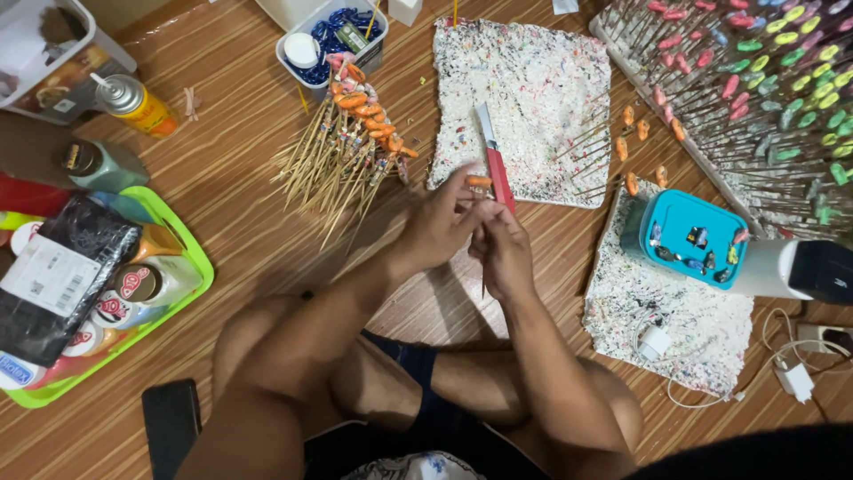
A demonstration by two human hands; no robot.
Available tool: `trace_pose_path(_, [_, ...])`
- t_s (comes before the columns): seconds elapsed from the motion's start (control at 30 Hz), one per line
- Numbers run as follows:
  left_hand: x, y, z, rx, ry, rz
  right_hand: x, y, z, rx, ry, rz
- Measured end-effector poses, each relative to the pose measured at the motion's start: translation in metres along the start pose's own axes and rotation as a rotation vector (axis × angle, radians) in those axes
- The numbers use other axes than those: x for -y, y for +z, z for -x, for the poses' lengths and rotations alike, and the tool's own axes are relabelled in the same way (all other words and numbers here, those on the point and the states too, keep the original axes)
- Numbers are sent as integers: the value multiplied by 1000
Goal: Trimming orange lure components with a knife and assembling them onto wooden skewers.
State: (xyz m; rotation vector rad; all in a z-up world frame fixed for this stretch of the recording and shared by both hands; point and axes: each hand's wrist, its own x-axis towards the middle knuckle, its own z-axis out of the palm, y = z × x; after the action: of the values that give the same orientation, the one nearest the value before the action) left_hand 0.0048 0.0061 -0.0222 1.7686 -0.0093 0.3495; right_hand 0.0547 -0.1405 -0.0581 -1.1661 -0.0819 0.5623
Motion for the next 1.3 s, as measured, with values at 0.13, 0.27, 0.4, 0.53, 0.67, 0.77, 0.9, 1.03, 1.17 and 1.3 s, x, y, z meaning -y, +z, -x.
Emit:
trace_pose_path(0.13, [6, -3, 1, 23, -53, 35, 2, 9, -4, -44, -166, 114])
trace_pose_path(0.27, [21, -3, 1, -36, 45, -71, 17, 19, 2, 3, -332, 336])
trace_pose_path(0.4, [1, -9, -2, -93, 83, 18, 16, 17, 3, 9, -360, 391])
trace_pose_path(0.53, [-2, 2, -5, -192, 102, 0, 10, 12, 3, -1, -348, 351])
trace_pose_path(0.67, [-17, 5, -4, -250, 26, 139, 12, 15, 9, 18, -362, 342])
trace_pose_path(0.77, [-15, 6, -3, -252, 25, 179, 16, 18, 13, 34, -395, 347])
trace_pose_path(0.9, [-14, 4, -2, -209, 39, 276, 19, 19, 16, 40, -423, 346])
trace_pose_path(1.03, [-14, 3, -3, -196, 60, 328, 23, 18, 16, 46, -431, 366])
trace_pose_path(1.17, [-6, 3, -5, -182, 101, 478, 29, 23, 20, 54, -463, 377])
trace_pose_path(1.3, [-4, 3, -4, -147, 133, 477, 36, 31, 23, 50, -506, 439])
